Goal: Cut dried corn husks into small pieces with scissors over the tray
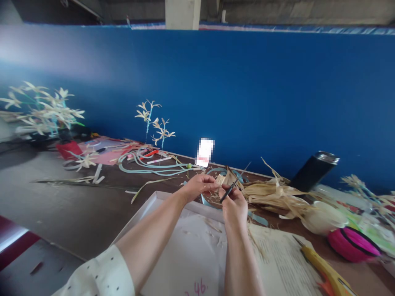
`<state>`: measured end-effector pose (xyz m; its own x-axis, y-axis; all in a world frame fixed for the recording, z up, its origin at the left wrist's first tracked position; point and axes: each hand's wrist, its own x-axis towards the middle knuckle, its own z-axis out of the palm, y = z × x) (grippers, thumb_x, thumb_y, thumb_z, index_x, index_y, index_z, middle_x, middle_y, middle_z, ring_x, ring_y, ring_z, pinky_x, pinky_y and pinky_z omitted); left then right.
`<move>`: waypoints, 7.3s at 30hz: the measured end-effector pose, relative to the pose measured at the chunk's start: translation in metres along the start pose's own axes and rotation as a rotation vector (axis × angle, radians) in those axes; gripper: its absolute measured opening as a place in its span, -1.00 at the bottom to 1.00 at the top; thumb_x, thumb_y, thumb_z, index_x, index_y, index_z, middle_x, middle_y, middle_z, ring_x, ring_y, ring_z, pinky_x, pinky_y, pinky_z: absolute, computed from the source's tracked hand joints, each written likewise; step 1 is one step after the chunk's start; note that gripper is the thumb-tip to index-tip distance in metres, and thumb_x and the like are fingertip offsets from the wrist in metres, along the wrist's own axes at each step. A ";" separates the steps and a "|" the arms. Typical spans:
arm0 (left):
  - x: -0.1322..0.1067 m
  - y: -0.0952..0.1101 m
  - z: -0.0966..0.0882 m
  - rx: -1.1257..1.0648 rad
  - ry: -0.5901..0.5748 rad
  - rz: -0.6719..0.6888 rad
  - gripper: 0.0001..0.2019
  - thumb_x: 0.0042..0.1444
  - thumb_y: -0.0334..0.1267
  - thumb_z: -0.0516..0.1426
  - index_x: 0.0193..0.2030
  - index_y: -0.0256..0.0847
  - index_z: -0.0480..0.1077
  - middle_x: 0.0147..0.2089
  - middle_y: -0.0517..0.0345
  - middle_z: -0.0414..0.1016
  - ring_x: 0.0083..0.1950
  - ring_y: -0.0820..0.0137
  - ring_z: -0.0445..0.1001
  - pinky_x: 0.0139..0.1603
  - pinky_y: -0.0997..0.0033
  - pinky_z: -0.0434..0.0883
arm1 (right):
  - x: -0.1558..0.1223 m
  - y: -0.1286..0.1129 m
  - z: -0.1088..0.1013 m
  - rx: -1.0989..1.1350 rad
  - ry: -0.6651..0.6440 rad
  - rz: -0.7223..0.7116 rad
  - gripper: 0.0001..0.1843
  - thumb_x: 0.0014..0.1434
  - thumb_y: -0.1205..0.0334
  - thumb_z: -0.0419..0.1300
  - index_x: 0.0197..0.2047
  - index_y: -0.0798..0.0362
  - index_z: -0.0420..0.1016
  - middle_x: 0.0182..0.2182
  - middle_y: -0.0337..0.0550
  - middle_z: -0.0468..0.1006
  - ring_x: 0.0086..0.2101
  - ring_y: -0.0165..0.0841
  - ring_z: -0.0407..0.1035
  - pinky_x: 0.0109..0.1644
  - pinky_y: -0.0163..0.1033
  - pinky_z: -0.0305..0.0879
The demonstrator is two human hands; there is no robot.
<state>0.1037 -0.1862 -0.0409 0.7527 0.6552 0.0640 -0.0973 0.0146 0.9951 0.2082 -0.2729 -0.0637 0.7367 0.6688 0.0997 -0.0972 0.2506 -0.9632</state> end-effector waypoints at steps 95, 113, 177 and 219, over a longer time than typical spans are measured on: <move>0.019 -0.006 -0.008 -0.364 0.514 0.127 -0.86 -0.09 -0.27 0.21 -0.48 -0.30 0.36 -0.57 0.17 0.39 -0.51 0.46 0.41 -0.54 0.51 0.36 | -0.019 -0.006 0.008 -0.476 -0.480 0.219 -0.57 -0.02 -0.15 0.18 -0.41 0.10 0.50 -0.67 -0.25 0.33 -0.73 -0.53 0.00 -0.66 -0.31 -0.18; 0.021 -0.010 -0.008 -0.335 0.510 0.146 -0.82 -0.10 -0.21 0.22 -0.47 -0.28 0.35 -0.58 0.19 0.38 -0.54 0.47 0.39 -0.55 0.51 0.33 | -0.015 0.004 0.003 -0.478 -0.451 0.240 -0.59 -0.05 -0.16 0.20 -0.49 0.06 0.46 -0.70 -0.28 0.29 -0.73 -0.52 0.03 -0.66 -0.33 -0.18; 0.011 0.000 -0.008 -0.138 0.265 0.085 -0.87 -0.01 -0.27 0.17 -0.43 -0.30 0.34 -0.52 0.19 0.41 -0.57 0.54 0.35 -0.53 0.51 0.37 | -0.009 0.002 -0.006 -0.569 -0.386 0.165 -0.68 -0.04 -0.01 0.19 -0.43 0.10 0.53 -0.67 -0.26 0.33 -0.65 -0.49 0.04 -0.58 -0.30 -0.15; 0.007 0.004 -0.012 -0.133 0.191 0.043 -0.77 -0.07 -0.17 0.23 -0.40 -0.32 0.38 -0.55 0.23 0.37 -0.61 0.63 0.26 -0.57 0.62 0.26 | -0.008 0.005 -0.009 -0.556 -0.367 0.090 -0.58 -0.07 -0.10 0.20 -0.40 0.14 0.55 -0.67 -0.23 0.34 -0.66 -0.48 0.05 -0.60 -0.31 -0.13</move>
<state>0.1010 -0.1724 -0.0374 0.6102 0.7884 0.0781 -0.2209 0.0746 0.9724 0.2075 -0.2832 -0.0716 0.4572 0.8894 -0.0028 0.2839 -0.1489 -0.9472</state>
